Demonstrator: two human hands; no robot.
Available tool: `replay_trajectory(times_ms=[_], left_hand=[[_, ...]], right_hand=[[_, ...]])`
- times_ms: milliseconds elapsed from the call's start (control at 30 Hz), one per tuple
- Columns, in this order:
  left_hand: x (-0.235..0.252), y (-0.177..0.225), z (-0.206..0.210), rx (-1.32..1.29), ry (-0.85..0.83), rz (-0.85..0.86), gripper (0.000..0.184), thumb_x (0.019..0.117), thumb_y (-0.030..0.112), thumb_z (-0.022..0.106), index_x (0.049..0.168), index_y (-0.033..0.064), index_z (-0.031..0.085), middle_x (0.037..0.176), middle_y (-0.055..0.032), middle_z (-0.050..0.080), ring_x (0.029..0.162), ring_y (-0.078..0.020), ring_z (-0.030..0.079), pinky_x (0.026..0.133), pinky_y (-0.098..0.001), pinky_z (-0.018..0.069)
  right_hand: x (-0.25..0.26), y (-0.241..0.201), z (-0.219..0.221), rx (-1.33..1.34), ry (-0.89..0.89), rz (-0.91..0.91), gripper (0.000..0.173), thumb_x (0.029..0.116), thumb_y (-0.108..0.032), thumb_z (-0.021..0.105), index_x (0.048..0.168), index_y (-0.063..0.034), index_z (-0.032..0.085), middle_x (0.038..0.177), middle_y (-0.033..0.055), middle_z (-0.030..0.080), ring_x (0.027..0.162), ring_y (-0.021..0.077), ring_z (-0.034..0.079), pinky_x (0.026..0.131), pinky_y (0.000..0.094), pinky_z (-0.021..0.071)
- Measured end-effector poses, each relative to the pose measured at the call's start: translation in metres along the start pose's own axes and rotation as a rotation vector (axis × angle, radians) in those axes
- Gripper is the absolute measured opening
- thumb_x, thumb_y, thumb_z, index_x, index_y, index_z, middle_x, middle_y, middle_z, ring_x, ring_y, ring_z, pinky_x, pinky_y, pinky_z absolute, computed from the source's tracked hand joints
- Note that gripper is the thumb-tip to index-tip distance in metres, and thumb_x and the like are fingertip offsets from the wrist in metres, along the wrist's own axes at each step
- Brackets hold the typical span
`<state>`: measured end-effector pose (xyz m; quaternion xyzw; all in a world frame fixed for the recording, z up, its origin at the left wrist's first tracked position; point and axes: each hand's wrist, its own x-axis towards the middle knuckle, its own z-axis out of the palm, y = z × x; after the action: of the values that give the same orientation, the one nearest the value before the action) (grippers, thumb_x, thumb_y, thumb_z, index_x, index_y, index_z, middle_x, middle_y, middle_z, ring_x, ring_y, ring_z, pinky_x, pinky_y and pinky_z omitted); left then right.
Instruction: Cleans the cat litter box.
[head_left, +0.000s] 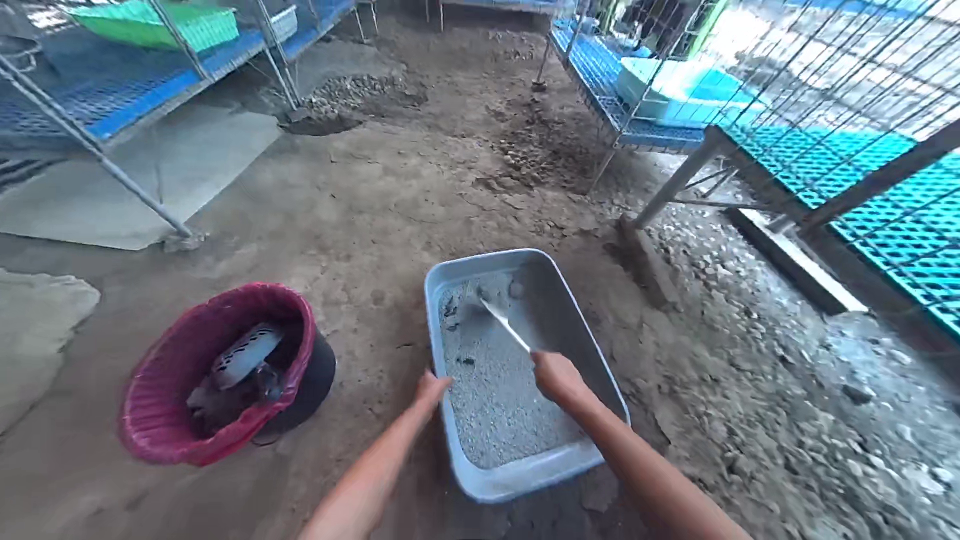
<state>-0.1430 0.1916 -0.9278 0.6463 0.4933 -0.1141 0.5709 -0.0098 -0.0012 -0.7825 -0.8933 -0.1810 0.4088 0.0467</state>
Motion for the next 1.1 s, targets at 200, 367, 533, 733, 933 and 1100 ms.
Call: replay_trajectory(times_ms=[200,367,533,733,933,1100], left_hand=[[0.004,0.022,-0.026,0.003,-0.202,0.289,0.072,0.0970,0.006,0.067,0.157,-0.0038,0.027,0.146,-0.0303,0.050,0.134,-0.0370,0.054,0.112,-0.0505,0.0442],[-0.067,0.008,-0.028,0.071,-0.152,0.467,0.076,0.0966,0.009,0.069,0.155,-0.0121,0.025,0.148,-0.0332,0.047,0.138,-0.0358,0.051,0.117,-0.0433,0.0394],[-0.091,-0.026,-0.023,0.041,-0.060,0.717,0.074,0.0894,0.006,0.072,0.145,-0.0224,0.033,0.137,-0.0383,0.054,0.128,-0.0378,0.059,0.112,-0.0414,0.0445],[-0.053,-0.011,-0.025,-0.059,-0.099,0.487,0.073,0.0944,0.004,0.069,0.153,-0.0126,0.029,0.143,-0.0327,0.052,0.132,-0.0345,0.056,0.113,-0.0432,0.0444],[-0.006,-0.024,-0.024,-0.098,-0.020,0.143,0.075,0.0975,0.006,0.067,0.158,-0.0045,0.024,0.152,-0.0303,0.043,0.142,-0.0385,0.045,0.117,-0.0519,0.0378],[-0.010,-0.019,-0.023,-0.048,-0.017,0.129,0.075,0.0992,0.006,0.064,0.159,-0.0052,0.020,0.153,-0.0308,0.042,0.142,-0.0382,0.044,0.118,-0.0502,0.0362]], right_hand=[[-0.086,0.091,0.022,0.259,0.002,-0.007,0.044,0.1078,-0.018,0.052,0.150,-0.0075,0.052,0.117,0.0274,0.070,0.104,0.0416,0.069,0.097,0.0575,0.0514],[-0.159,0.141,0.013,0.440,0.241,-0.021,0.043,0.1051,-0.011,0.055,0.148,-0.0033,0.054,0.098,0.0244,0.071,0.079,0.0356,0.070,0.077,0.0541,0.0580],[-0.195,0.157,0.019,0.530,0.490,-0.115,0.043,0.0992,-0.008,0.058,0.141,0.0014,0.058,0.091,0.0187,0.073,0.066,0.0234,0.066,0.065,0.0449,0.0568],[-0.180,0.127,0.006,0.092,0.391,-0.029,0.053,0.0940,0.002,0.059,0.145,-0.0124,0.061,0.129,0.0264,0.066,0.111,0.0485,0.067,0.091,0.0674,0.0512],[-0.127,0.086,0.026,-0.197,-0.012,0.099,0.050,0.1029,-0.008,0.052,0.152,-0.0182,0.052,0.143,0.0271,0.055,0.123,0.0468,0.060,0.096,0.0625,0.0507],[-0.025,0.040,0.019,-0.160,0.050,0.039,0.046,0.1013,-0.001,0.050,0.147,-0.0044,0.051,0.144,0.0330,0.051,0.122,0.0521,0.059,0.097,0.0652,0.0498]])
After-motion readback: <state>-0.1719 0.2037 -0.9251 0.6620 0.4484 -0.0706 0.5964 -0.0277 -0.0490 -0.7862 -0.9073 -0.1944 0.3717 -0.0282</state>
